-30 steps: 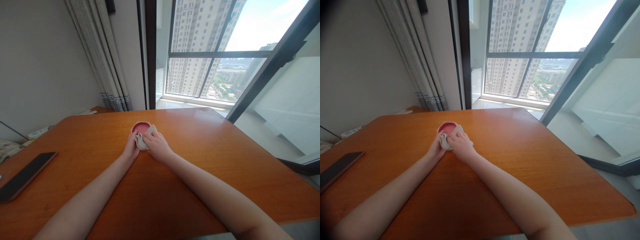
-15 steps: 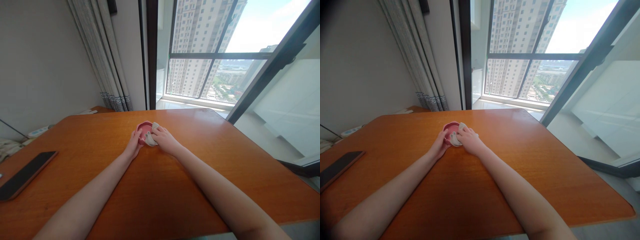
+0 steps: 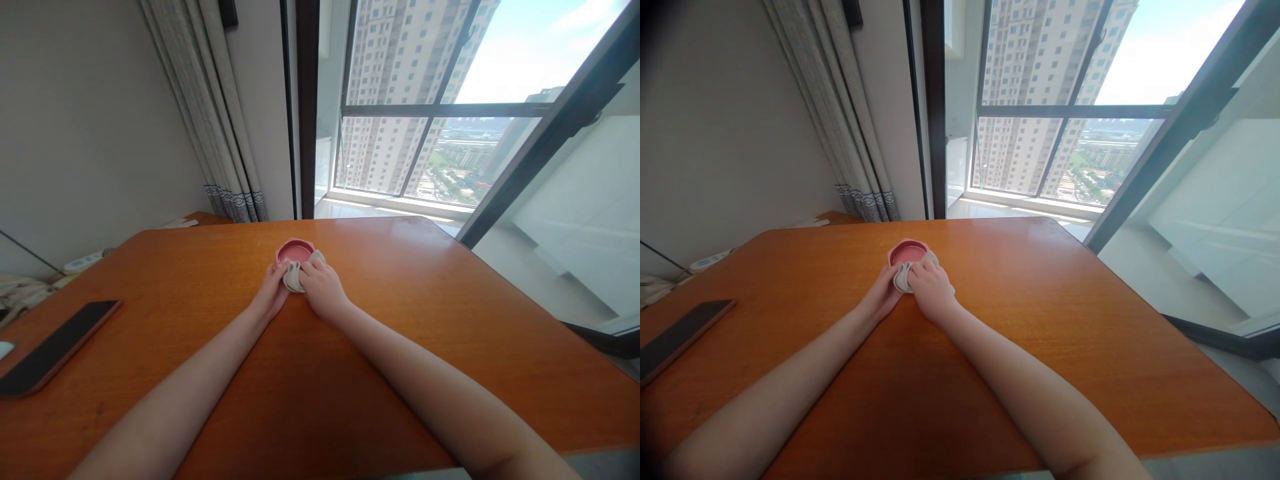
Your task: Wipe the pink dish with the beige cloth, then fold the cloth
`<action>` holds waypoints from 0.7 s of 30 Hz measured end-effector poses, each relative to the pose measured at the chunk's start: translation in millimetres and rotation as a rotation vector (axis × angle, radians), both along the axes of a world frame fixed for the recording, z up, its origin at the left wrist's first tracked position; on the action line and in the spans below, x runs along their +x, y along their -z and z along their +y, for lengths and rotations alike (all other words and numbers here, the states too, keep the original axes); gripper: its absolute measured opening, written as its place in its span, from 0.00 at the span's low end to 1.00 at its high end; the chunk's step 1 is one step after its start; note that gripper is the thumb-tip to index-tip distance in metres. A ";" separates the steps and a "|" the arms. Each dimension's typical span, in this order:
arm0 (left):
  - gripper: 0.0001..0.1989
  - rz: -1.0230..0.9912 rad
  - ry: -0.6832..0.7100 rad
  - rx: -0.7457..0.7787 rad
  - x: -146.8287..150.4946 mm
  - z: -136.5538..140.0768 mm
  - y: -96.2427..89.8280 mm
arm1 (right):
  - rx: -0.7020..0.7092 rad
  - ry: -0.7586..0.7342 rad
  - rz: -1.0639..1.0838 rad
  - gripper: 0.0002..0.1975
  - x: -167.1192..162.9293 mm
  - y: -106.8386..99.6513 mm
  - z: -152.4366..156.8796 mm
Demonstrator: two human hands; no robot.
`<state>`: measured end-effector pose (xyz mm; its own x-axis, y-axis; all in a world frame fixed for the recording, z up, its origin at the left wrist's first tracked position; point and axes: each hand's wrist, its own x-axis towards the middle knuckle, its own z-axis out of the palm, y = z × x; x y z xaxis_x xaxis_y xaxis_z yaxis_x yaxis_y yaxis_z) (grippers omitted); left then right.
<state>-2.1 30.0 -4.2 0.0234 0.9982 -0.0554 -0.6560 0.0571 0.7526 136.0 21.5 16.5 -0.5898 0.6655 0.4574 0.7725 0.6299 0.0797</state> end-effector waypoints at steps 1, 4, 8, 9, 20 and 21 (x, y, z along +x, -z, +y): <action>0.15 0.010 0.005 0.013 0.1 -0.5 -0.7 | 0.004 -0.050 -0.029 0.10 6.9 -3.8 4.6; 0.16 0.023 0.021 0.014 -0.6 -0.8 -1.9 | 0.020 -0.170 -0.110 0.09 23.5 -14.3 14.8; 0.13 0.044 0.007 -0.015 -2.3 2.3 0.2 | 0.003 -0.123 -0.125 0.08 21.3 -15.0 10.6; 0.12 0.041 0.002 -0.016 -2.7 3.4 1.4 | 0.001 -0.102 -0.110 0.09 15.9 -12.7 6.5; 0.15 -0.008 0.170 0.006 -1.0 -1.9 -2.6 | 0.021 -0.107 -0.117 0.10 3.0 -11.9 2.4; 0.18 -0.009 0.188 0.020 -0.4 -3.4 -4.4 | 0.023 -0.160 -0.148 0.09 9.5 -17.3 5.6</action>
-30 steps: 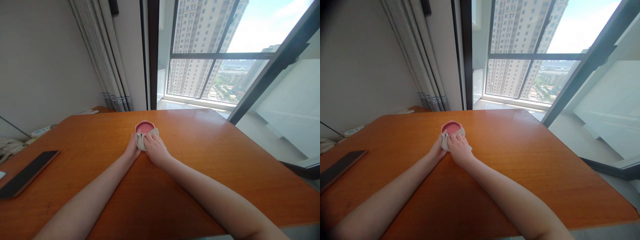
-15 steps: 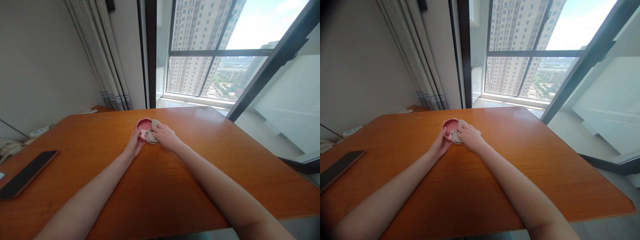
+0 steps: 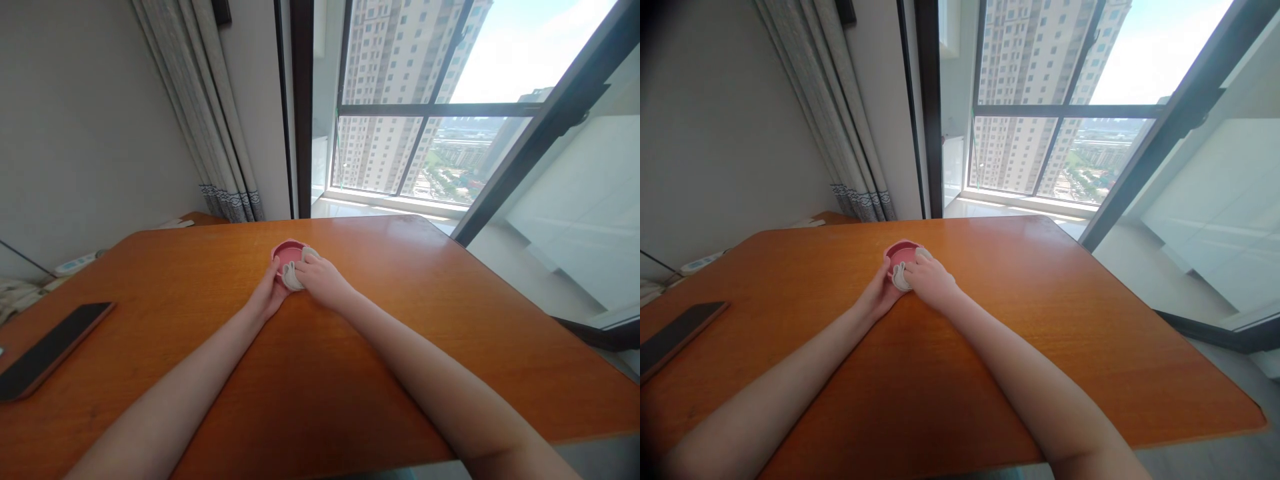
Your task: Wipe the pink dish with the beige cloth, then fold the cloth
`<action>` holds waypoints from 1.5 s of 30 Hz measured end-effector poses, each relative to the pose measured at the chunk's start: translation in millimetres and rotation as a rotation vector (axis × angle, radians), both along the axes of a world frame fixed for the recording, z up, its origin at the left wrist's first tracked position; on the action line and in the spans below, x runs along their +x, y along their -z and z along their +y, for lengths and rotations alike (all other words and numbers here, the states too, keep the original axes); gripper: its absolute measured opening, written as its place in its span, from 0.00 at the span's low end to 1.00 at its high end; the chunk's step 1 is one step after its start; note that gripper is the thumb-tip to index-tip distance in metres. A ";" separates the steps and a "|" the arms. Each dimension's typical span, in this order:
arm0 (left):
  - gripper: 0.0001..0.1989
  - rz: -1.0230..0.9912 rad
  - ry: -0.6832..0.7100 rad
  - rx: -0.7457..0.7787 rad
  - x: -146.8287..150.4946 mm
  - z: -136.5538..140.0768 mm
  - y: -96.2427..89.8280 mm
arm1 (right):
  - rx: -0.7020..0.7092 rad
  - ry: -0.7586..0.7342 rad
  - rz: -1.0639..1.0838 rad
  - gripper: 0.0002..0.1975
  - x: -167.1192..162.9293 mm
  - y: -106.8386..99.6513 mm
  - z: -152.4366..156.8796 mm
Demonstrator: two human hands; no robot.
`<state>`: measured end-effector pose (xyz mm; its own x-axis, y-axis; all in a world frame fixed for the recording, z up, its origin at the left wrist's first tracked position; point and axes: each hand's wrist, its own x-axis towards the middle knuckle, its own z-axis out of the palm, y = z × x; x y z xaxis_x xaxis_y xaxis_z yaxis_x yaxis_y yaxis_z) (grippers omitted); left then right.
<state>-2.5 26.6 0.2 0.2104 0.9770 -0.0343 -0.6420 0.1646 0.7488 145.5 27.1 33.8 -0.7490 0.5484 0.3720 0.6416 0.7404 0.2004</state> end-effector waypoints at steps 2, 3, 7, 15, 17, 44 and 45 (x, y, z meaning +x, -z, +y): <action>0.20 0.004 0.003 0.014 0.5 -1.6 -2.5 | -0.005 -0.044 -0.032 0.08 10.4 -10.2 3.7; 0.20 0.012 -0.011 0.010 0.5 -1.6 -2.8 | -0.011 -0.035 -0.038 0.08 13.2 -13.9 3.8; 0.14 0.020 -0.055 -0.045 -1.3 2.4 3.0 | -0.032 0.036 -0.039 0.09 5.4 -14.2 -6.4; 0.07 -0.025 -0.095 -0.018 -4.0 5.8 11.8 | 0.011 0.202 0.092 0.11 -26.3 11.2 -20.2; 0.13 -0.037 -0.055 -0.006 -3.2 3.7 8.2 | 0.005 0.132 0.066 0.10 -17.7 9.2 -12.2; 0.17 0.005 -0.193 -0.034 -2.9 5.1 8.6 | 0.016 -0.018 0.014 0.09 -0.3 6.5 -1.8; 0.17 -0.002 -0.200 -0.051 -3.6 5.7 10.0 | 0.021 -0.008 0.036 0.09 -5.0 9.3 -4.3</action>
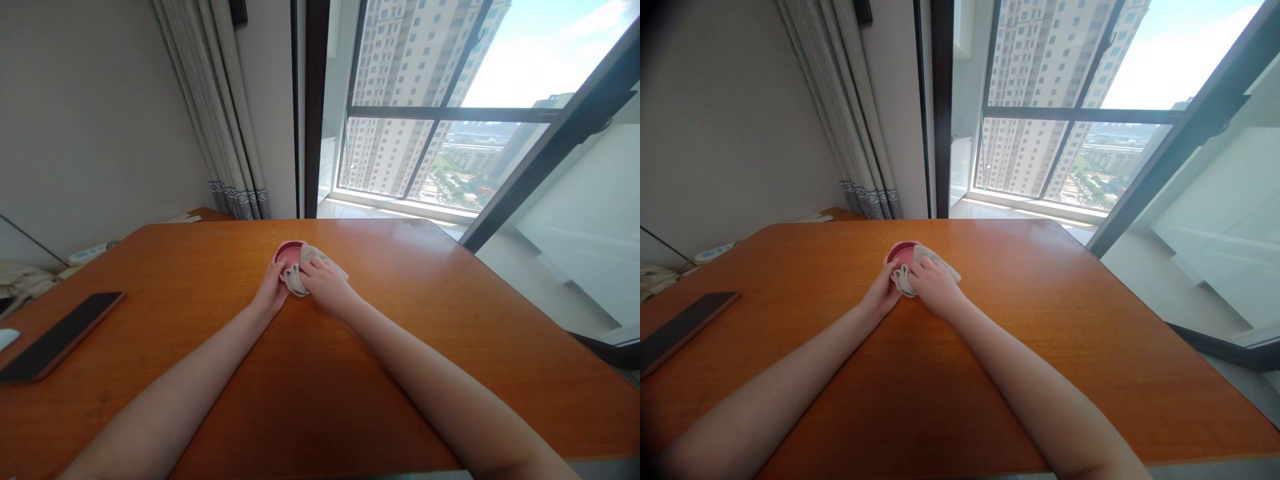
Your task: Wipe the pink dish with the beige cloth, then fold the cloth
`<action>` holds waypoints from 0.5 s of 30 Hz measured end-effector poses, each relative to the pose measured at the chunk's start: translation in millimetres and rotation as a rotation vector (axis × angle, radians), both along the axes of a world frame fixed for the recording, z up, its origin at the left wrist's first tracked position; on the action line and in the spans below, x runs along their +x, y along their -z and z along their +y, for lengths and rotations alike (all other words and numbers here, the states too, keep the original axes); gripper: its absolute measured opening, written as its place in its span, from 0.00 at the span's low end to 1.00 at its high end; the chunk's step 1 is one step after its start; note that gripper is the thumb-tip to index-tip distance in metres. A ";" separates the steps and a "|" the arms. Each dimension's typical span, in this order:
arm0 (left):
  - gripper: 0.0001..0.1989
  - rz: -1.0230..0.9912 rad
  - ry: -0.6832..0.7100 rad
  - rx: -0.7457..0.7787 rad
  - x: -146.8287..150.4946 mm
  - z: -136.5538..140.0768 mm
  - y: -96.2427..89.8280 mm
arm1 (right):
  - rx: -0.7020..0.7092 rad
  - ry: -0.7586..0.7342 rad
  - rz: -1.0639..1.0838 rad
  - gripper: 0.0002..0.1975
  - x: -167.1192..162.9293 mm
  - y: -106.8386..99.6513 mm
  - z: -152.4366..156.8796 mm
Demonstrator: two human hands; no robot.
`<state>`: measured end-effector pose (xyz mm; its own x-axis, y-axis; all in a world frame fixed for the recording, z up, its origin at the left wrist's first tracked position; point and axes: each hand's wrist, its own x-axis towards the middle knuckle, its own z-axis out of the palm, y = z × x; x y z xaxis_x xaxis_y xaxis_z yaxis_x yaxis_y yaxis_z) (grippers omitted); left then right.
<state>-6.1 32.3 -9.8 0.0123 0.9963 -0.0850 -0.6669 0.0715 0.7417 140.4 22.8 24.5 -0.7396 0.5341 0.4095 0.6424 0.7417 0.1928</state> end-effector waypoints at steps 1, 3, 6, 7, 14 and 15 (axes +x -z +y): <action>0.16 -0.010 -0.007 -0.010 -0.5 0.5 1.1 | 0.003 0.010 0.027 0.10 -5.0 3.1 -2.8; 0.13 -0.026 -0.014 -0.018 -1.0 1.0 2.1 | -0.002 0.007 0.085 0.10 -12.3 8.6 -8.0; 0.10 -0.043 -0.002 -0.010 -0.6 0.6 -0.8 | -0.035 -0.050 0.273 0.10 -9.4 12.7 -9.6; 0.10 -0.054 -0.007 -0.017 -0.2 0.3 -2.6 | -0.039 -0.042 0.407 0.10 -4.9 12.8 -7.9; 0.12 -0.073 -0.057 -0.048 2.8 -3.3 -8.2 | -0.428 0.087 1.290 0.18 7.4 19.8 15.1; 0.13 -0.059 -0.036 -0.046 3.0 -3.4 -7.6 | -0.575 0.034 1.326 0.20 1.3 23.2 15.0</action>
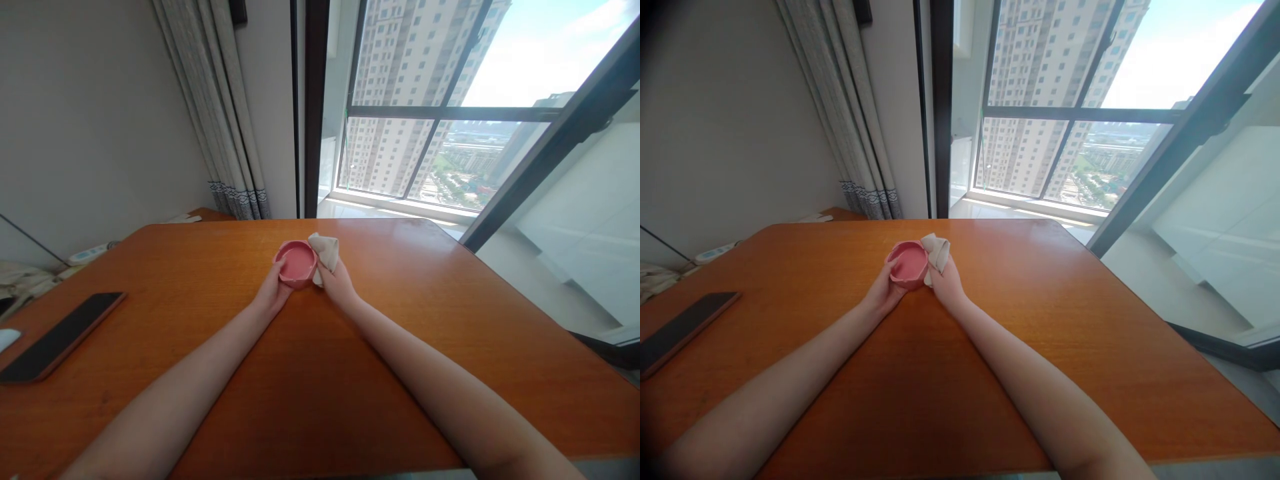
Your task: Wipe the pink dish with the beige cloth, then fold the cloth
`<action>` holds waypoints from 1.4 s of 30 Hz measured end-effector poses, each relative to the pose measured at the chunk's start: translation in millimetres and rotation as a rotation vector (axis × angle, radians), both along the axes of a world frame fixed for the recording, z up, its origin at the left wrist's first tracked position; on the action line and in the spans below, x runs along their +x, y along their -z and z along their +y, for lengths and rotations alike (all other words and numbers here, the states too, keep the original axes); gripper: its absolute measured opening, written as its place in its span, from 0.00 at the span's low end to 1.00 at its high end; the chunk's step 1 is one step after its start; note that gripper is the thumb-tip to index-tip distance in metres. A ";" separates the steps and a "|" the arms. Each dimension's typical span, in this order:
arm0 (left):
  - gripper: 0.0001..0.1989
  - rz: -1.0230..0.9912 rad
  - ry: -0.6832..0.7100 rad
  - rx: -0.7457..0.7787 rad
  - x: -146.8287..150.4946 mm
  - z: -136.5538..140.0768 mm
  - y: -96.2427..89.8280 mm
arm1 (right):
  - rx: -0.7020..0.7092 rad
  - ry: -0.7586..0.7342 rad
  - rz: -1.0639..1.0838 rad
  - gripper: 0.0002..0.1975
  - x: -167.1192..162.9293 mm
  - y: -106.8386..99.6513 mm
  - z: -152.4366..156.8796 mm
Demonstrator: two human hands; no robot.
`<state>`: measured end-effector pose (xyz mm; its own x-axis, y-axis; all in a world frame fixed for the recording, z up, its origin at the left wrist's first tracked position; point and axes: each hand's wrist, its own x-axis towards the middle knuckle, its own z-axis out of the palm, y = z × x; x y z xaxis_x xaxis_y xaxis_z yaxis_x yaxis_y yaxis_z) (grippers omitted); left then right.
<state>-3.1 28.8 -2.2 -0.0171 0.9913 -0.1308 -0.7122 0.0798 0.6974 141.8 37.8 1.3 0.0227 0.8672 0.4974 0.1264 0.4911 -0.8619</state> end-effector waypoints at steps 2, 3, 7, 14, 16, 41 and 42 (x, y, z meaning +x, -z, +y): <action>0.14 0.006 0.022 0.010 -0.2 0.5 1.4 | -0.124 -0.139 0.132 0.25 -15.9 7.4 -5.1; 0.15 -0.002 0.011 0.023 -0.4 1.0 1.9 | -0.148 -0.159 0.186 0.27 -24.4 10.9 -9.8; 0.16 -0.054 -0.059 0.081 0.2 1.8 3.2 | -0.160 -0.116 0.286 0.34 -48.1 17.9 -30.2; 0.24 0.017 0.245 0.108 6.1 -7.9 1.1 | -0.138 0.017 0.351 0.27 -19.3 -0.6 -16.3; 0.24 0.034 0.306 0.112 4.7 -10.3 -0.8 | -0.155 0.000 0.304 0.25 -4.5 -2.2 -4.3; 0.25 0.091 0.086 0.073 1.7 -3.3 1.5 | -0.244 -0.060 0.395 0.30 -31.9 10.2 -20.4; 0.25 0.075 0.055 0.087 2.1 -2.2 3.0 | -0.229 -0.060 0.395 0.31 -38.0 11.1 -25.5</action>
<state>-1.1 26.6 -5.2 0.0316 0.9985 -0.0445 -0.6538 0.0543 0.7547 103.8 12.3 -9.8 0.1182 0.9593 0.2566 -0.2566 0.2792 -0.9253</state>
